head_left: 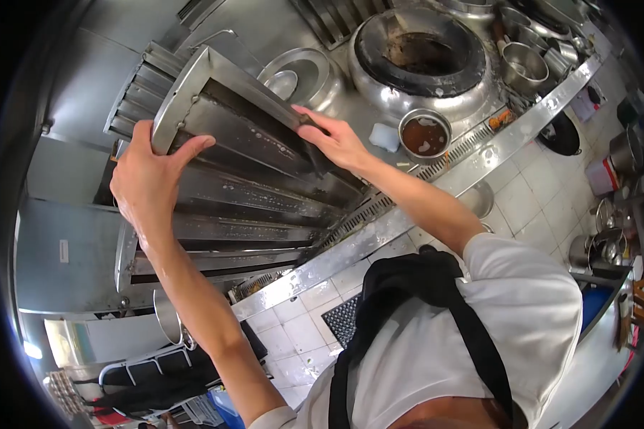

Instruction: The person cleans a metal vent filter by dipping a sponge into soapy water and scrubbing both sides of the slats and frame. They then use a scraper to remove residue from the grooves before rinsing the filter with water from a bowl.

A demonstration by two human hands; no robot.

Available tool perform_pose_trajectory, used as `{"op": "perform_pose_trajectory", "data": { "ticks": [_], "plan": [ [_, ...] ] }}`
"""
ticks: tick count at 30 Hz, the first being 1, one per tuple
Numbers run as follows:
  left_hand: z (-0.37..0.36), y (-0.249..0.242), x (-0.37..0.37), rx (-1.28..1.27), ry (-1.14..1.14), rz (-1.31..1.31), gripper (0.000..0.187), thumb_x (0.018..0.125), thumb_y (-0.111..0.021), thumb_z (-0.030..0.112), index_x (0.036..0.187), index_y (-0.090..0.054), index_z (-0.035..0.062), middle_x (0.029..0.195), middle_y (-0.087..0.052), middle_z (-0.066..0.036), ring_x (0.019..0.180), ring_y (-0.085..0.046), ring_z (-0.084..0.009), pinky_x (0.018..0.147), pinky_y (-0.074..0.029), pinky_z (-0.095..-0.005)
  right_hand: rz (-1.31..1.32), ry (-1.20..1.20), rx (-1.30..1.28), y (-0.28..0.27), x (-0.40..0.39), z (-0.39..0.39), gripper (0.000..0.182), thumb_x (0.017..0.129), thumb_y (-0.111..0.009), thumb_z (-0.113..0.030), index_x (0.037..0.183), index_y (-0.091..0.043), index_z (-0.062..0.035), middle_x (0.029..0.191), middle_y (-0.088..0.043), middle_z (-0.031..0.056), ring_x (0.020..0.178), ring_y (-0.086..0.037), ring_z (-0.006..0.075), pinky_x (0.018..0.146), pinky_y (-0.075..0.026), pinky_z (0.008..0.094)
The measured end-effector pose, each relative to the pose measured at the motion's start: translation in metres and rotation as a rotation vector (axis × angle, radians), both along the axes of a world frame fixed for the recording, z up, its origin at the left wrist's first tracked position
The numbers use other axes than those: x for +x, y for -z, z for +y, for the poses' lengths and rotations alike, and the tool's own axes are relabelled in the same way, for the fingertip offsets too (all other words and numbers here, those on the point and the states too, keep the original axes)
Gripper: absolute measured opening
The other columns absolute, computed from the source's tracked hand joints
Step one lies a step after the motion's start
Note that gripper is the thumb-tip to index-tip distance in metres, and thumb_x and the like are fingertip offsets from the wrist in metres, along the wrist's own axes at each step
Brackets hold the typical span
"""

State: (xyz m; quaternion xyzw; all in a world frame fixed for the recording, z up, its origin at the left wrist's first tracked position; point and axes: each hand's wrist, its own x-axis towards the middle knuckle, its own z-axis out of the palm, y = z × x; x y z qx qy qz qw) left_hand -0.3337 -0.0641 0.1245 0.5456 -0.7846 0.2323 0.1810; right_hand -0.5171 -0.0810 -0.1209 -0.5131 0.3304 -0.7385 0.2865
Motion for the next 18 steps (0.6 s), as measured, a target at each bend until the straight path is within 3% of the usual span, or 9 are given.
{"op": "perform_pose_trajectory", "data": {
  "ticks": [2, 4, 6, 9, 11, 12, 14, 17, 18],
  "plan": [
    [0.001, 0.000, -0.003, -0.020, -0.020, -0.072, 0.072, 0.061, -0.084, 0.065, 0.103, -0.065, 0.0097, 0.083, -0.072, -0.013, 0.081, -0.069, -0.0379, 0.071, -0.052, -0.0458, 0.038, -0.026, 0.031, -0.031, -0.004, -0.011, 0.050, 0.098, -0.062, -0.038, 0.139, -0.059, -0.0077, 0.124, -0.070, 0.0144, 0.113, -0.066, 0.0258, 0.098, -0.049, 0.0339],
    [-0.002, -0.002, -0.011, -0.030, -0.073, -0.062, 0.074, 0.061, -0.084, 0.066, 0.106, -0.065, 0.0094, 0.085, -0.072, -0.013, 0.083, -0.069, -0.0381, 0.072, -0.051, -0.0468, 0.156, 0.102, -0.233, -0.129, -0.004, -0.032, 0.046, 0.100, -0.062, -0.028, 0.139, -0.057, -0.0032, 0.123, -0.069, 0.0132, 0.109, -0.064, 0.0136, 0.094, -0.048, 0.0284],
    [-0.007, -0.003, -0.012, 0.008, -0.106, -0.047, 0.076, 0.061, -0.083, 0.067, 0.107, -0.065, 0.0091, 0.087, -0.072, -0.014, 0.087, -0.068, -0.0379, 0.074, -0.051, -0.0468, 0.177, 0.036, -0.299, -0.184, 0.000, -0.041, 0.045, 0.100, -0.062, -0.026, 0.139, -0.057, -0.0040, 0.122, -0.070, 0.0137, 0.107, -0.065, 0.0145, 0.092, -0.050, 0.0293],
    [-0.005, -0.004, -0.001, 0.012, -0.145, -0.028, 0.078, 0.061, -0.081, 0.069, 0.110, -0.066, 0.0108, 0.090, -0.073, -0.014, 0.090, -0.068, -0.0383, 0.078, -0.051, -0.0467, 0.129, 0.117, -0.335, -0.103, 0.010, -0.049, 0.046, 0.100, -0.062, -0.026, 0.141, -0.056, -0.0067, 0.122, -0.070, 0.0127, 0.108, -0.065, 0.0146, 0.093, -0.049, 0.0291],
    [-0.009, -0.004, 0.000, 0.010, -0.173, -0.028, 0.079, 0.062, -0.080, 0.071, 0.110, -0.066, 0.0107, 0.092, -0.073, -0.014, 0.092, -0.068, -0.0384, 0.078, -0.051, -0.0467, 0.117, 0.047, -0.029, 0.011, 0.010, -0.032, 0.047, 0.101, -0.061, -0.026, 0.144, -0.054, -0.0097, 0.129, -0.068, 0.0090, 0.117, -0.062, 0.0141, 0.103, -0.044, 0.0298],
    [-0.011, -0.004, -0.001, 0.016, -0.180, -0.032, 0.081, 0.062, -0.079, 0.073, 0.111, -0.066, 0.0106, 0.094, -0.073, -0.014, 0.093, -0.068, -0.0385, 0.079, -0.051, -0.0468, 0.129, -0.036, 0.153, 0.061, 0.000, -0.019, 0.044, 0.100, -0.061, -0.033, 0.139, -0.059, -0.0104, 0.134, -0.065, 0.0104, 0.125, -0.060, 0.0201, 0.107, -0.043, 0.0327],
    [-0.016, -0.004, 0.009, 0.022, -0.230, -0.049, 0.083, 0.062, -0.077, 0.076, 0.113, -0.066, 0.0109, 0.098, -0.074, -0.014, 0.096, -0.068, -0.0375, 0.081, -0.051, -0.0465, 0.025, -0.011, 0.383, 0.157, -0.015, -0.005, 0.042, 0.099, -0.064, -0.031, 0.133, -0.063, -0.0053, 0.127, -0.069, 0.0121, 0.116, -0.064, 0.0193, 0.102, -0.047, 0.0305],
    [-0.027, -0.004, 0.020, 0.040, -0.201, 0.041, 0.083, 0.065, -0.074, 0.078, 0.116, -0.067, 0.0124, 0.103, -0.074, -0.014, 0.101, -0.069, -0.0356, 0.085, -0.051, -0.0452, -0.041, 0.241, 0.385, 0.169, -0.017, 0.010, 0.040, 0.099, -0.064, -0.029, 0.131, -0.064, -0.0050, 0.122, -0.071, 0.0120, 0.109, -0.066, 0.0186, 0.098, -0.048, 0.0295],
    [-0.036, -0.002, 0.026, 0.043, -0.219, 0.043, 0.083, 0.065, -0.074, 0.078, 0.116, -0.067, 0.0124, 0.103, -0.074, -0.014, 0.101, -0.069, -0.0356, 0.085, -0.051, -0.0452, -0.049, 0.244, 0.346, 0.137, -0.006, 0.013, 0.040, 0.099, -0.064, -0.028, 0.131, -0.064, -0.0047, 0.122, -0.071, 0.0122, 0.109, -0.066, 0.0183, 0.097, -0.049, 0.0297]
  ]
}}
